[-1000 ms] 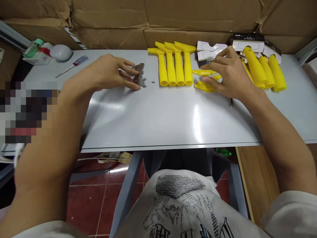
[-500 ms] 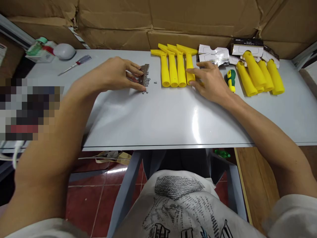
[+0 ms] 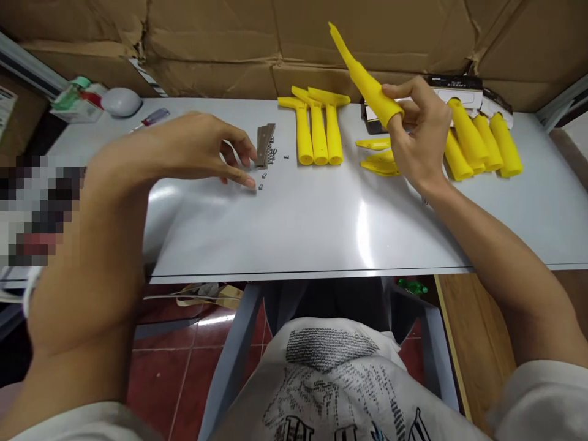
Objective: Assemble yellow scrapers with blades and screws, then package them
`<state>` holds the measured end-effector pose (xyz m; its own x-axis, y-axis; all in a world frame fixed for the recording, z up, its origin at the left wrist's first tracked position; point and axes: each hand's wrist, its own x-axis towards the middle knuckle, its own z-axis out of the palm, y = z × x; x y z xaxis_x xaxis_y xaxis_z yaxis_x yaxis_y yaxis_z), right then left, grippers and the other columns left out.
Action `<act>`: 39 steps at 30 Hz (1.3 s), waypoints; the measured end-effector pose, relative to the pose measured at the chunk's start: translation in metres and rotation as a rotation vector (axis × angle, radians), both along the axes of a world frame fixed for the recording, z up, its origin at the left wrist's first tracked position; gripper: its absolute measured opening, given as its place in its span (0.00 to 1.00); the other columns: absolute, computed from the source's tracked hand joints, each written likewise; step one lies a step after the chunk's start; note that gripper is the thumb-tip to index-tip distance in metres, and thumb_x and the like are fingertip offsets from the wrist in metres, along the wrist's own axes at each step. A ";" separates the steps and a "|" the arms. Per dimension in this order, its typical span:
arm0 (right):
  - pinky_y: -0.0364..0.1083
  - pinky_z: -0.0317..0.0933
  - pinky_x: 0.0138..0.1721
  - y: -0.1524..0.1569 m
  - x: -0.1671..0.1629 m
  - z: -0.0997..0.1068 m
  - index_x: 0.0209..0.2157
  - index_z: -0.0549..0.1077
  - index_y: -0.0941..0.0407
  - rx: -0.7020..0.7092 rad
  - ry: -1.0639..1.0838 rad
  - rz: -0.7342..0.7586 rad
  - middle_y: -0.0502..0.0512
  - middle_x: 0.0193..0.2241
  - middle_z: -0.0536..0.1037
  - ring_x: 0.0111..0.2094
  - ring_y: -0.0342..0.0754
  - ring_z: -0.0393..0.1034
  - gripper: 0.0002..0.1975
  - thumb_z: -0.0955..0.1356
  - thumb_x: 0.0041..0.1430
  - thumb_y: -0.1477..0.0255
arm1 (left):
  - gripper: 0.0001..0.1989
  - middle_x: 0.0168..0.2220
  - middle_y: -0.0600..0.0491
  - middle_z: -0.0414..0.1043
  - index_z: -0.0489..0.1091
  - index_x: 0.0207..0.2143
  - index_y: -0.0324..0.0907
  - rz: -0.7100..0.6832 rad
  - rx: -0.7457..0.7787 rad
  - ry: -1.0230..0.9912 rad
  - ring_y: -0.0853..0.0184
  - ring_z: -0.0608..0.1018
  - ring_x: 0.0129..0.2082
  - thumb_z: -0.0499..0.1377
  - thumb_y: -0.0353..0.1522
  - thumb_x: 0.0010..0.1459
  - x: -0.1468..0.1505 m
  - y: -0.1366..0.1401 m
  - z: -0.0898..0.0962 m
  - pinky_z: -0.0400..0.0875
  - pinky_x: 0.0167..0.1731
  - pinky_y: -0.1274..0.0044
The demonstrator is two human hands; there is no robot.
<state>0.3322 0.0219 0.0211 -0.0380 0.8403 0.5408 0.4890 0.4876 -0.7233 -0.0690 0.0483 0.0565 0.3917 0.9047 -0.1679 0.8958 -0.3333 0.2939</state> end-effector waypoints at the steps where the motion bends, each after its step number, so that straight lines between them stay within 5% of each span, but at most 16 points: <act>1: 0.61 0.82 0.59 -0.002 0.001 0.002 0.45 0.76 0.43 0.024 0.014 -0.013 0.46 0.64 0.89 0.59 0.61 0.89 0.05 0.70 0.68 0.66 | 0.36 0.33 0.55 0.88 0.87 0.39 0.50 -0.028 -0.005 -0.006 0.54 0.87 0.32 0.81 0.67 0.39 0.002 -0.002 -0.002 0.80 0.44 0.64; 6: 0.60 0.81 0.63 -0.007 0.001 0.007 0.44 0.75 0.45 0.099 0.069 -0.001 0.54 0.58 0.89 0.68 0.63 0.85 0.04 0.71 0.70 0.69 | 0.23 0.28 0.56 0.84 0.85 0.33 0.49 -0.056 0.017 -0.084 0.60 0.84 0.28 0.78 0.58 0.53 0.012 -0.006 -0.022 0.79 0.44 0.66; 10: 0.62 0.83 0.58 -0.006 -0.003 0.010 0.46 0.73 0.46 0.151 0.197 -0.014 0.56 0.57 0.87 0.60 0.62 0.89 0.06 0.71 0.67 0.67 | 0.07 0.24 0.57 0.80 0.85 0.29 0.52 -0.029 0.083 -0.214 0.60 0.80 0.27 0.74 0.43 0.55 0.028 -0.013 -0.034 0.79 0.45 0.62; 13: 0.63 0.84 0.53 -0.012 -0.004 0.015 0.48 0.72 0.43 0.054 0.254 0.023 0.54 0.57 0.88 0.54 0.63 0.90 0.07 0.71 0.71 0.61 | 0.01 0.30 0.53 0.84 0.85 0.31 0.50 0.023 0.224 -0.308 0.58 0.82 0.33 0.71 0.34 0.57 0.047 -0.021 -0.041 0.81 0.50 0.58; 19: 0.64 0.78 0.56 -0.023 0.007 0.025 0.46 0.71 0.38 -0.265 0.450 0.180 0.45 0.47 0.93 0.57 0.66 0.89 0.18 0.77 0.58 0.62 | 0.12 0.45 0.51 0.88 0.87 0.45 0.52 0.049 0.375 -0.634 0.59 0.84 0.39 0.71 0.47 0.66 0.071 -0.029 -0.043 0.85 0.47 0.59; 23: 0.59 0.74 0.41 -0.022 0.004 0.019 0.43 0.71 0.44 -0.311 0.455 0.355 0.50 0.36 0.90 0.44 0.65 0.91 0.18 0.77 0.53 0.63 | 0.40 0.58 0.54 0.88 0.79 0.59 0.58 0.122 0.230 -1.048 0.55 0.87 0.53 0.83 0.65 0.54 0.072 -0.030 -0.028 0.86 0.45 0.62; 26: 0.59 0.74 0.36 -0.023 0.000 0.014 0.41 0.73 0.45 -0.300 0.409 0.402 0.52 0.34 0.88 0.41 0.67 0.91 0.18 0.79 0.52 0.59 | 0.44 0.50 0.58 0.90 0.80 0.52 0.55 0.111 0.155 -1.058 0.56 0.86 0.48 0.80 0.74 0.49 0.069 -0.028 -0.024 0.82 0.42 0.62; 32: 0.60 0.82 0.40 -0.017 0.032 0.027 0.54 0.81 0.46 -0.432 0.152 0.660 0.58 0.42 0.92 0.43 0.65 0.91 0.35 0.85 0.57 0.38 | 0.36 0.42 0.60 0.87 0.83 0.45 0.55 0.103 0.061 -1.080 0.61 0.83 0.42 0.83 0.70 0.52 0.055 -0.019 -0.027 0.75 0.43 0.60; 34: 0.58 0.80 0.41 -0.009 0.048 0.028 0.54 0.84 0.49 -0.384 0.028 0.605 0.59 0.39 0.92 0.39 0.60 0.88 0.35 0.85 0.60 0.38 | 0.36 0.40 0.58 0.85 0.82 0.42 0.54 0.101 0.013 -1.119 0.60 0.82 0.41 0.84 0.69 0.52 0.053 -0.018 -0.024 0.74 0.42 0.61; 39: 0.63 0.77 0.55 0.008 0.066 0.017 0.43 0.89 0.43 -0.086 -0.431 0.151 0.54 0.39 0.90 0.39 0.58 0.80 0.19 0.80 0.66 0.44 | 0.36 0.33 0.57 0.81 0.77 0.32 0.50 0.120 -0.103 -1.169 0.66 0.76 0.32 0.87 0.65 0.47 0.062 -0.025 -0.017 0.75 0.35 0.63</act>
<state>0.3983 0.0304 0.0384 -0.3691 0.8495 0.3771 0.6824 0.5231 -0.5106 -0.0066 0.0231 0.0394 0.2689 0.9494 0.1624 0.0885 -0.1922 0.9774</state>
